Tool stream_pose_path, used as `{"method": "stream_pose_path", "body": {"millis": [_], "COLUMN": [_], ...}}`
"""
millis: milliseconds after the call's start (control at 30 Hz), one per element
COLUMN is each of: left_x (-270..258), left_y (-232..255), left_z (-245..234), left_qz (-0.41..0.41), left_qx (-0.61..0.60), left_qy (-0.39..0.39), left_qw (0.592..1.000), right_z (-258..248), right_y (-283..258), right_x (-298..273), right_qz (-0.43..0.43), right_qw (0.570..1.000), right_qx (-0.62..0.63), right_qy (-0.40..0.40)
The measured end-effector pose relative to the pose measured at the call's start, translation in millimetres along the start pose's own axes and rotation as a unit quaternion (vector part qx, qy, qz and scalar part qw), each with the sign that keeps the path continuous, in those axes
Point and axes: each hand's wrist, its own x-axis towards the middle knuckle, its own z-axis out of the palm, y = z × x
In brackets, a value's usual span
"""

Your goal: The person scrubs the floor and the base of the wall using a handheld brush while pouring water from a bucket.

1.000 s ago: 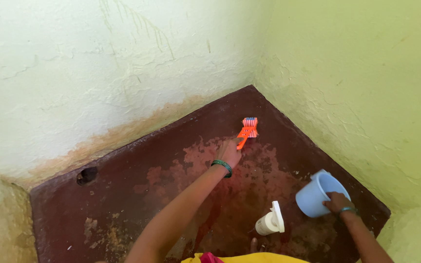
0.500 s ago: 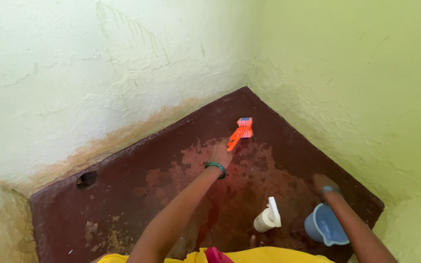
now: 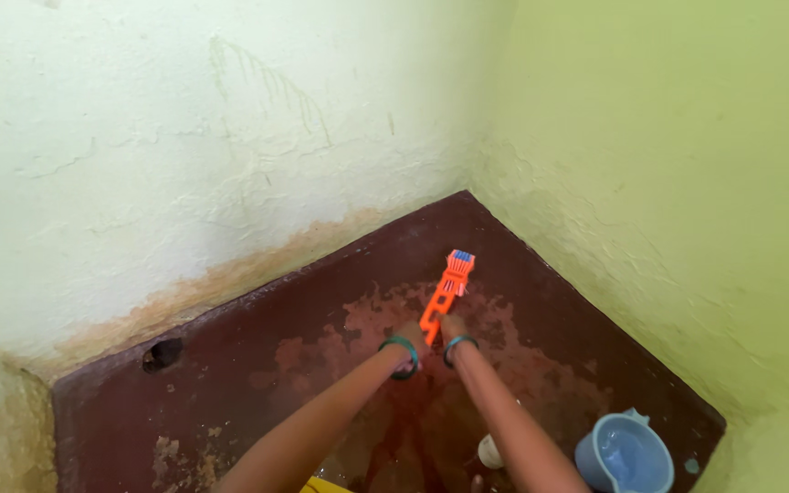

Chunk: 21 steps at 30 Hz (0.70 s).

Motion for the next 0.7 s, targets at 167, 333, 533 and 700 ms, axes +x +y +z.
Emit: {"method": "stream_pose_path", "body": {"millis": [167,333,533,700], "left_x": [7.2,58.2,87.0,84.1], "left_y": [-25.8,-5.7,-1.6,-56.2], "left_z": [14.6,59.4,108.3,70.3], "left_qz": [-0.041,-0.034,-0.042,-0.064], "left_qx": [-0.17,-0.366,-0.541,-0.566], "left_qy": [-0.203,-0.21,0.041,0.128], "left_qw": [0.963,0.906,0.839,0.812], "right_z": [-14.5,-79.2,-74.9,-17.2], "right_y": [21.5,21.0,6.3,40.2], "right_x": [32.8,75.4,84.3,48.6], "right_qz": [-0.028,0.026,-0.019,-0.002], "right_qw": [0.989,0.98,0.997,1.0], "right_qx": [0.142,0.185,0.072,0.019], "right_qy": [-0.027,-0.065,0.031,0.01]}}
